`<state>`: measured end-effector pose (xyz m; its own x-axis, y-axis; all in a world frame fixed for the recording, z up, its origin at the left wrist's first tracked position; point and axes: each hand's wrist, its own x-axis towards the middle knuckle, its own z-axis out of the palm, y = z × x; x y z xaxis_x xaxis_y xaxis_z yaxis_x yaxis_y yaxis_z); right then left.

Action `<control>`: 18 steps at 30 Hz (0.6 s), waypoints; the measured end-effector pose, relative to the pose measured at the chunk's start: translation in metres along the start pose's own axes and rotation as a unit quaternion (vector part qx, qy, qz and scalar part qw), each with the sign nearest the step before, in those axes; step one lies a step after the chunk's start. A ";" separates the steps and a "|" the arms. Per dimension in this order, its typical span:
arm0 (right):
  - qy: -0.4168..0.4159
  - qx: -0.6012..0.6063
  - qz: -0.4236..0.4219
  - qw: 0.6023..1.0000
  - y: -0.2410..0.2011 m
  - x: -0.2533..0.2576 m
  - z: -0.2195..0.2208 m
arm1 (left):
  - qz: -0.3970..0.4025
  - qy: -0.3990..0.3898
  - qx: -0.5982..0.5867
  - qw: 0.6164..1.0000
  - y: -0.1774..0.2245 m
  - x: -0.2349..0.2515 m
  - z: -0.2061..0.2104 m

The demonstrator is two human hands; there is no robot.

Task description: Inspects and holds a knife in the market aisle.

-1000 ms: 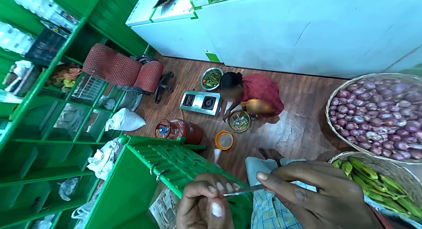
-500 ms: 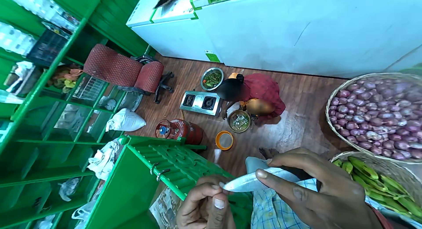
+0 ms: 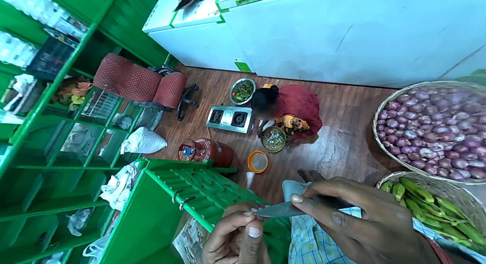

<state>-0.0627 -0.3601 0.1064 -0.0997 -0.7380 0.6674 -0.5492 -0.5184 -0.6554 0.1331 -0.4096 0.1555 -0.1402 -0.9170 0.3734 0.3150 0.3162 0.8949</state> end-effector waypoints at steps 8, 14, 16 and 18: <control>-0.001 0.003 -0.002 1.000 0.000 0.000 0.001 | 0.015 0.003 0.041 0.999 -0.001 0.001 0.001; -0.006 -0.003 -0.012 1.000 -0.002 0.001 0.000 | 0.065 -0.005 0.118 0.991 -0.002 0.003 0.001; -0.008 -0.024 -0.018 1.000 -0.003 0.001 0.000 | 0.079 -0.011 0.136 0.987 -0.002 0.003 0.000; -0.003 -0.043 -0.022 0.999 -0.004 -0.001 0.000 | 0.091 -0.013 0.140 0.986 -0.003 0.003 0.001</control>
<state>-0.0602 -0.3575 0.1077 -0.0691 -0.7179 0.6927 -0.6226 -0.5116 -0.5922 0.1312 -0.4133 0.1544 -0.1300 -0.8340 0.5362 0.0661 0.5323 0.8440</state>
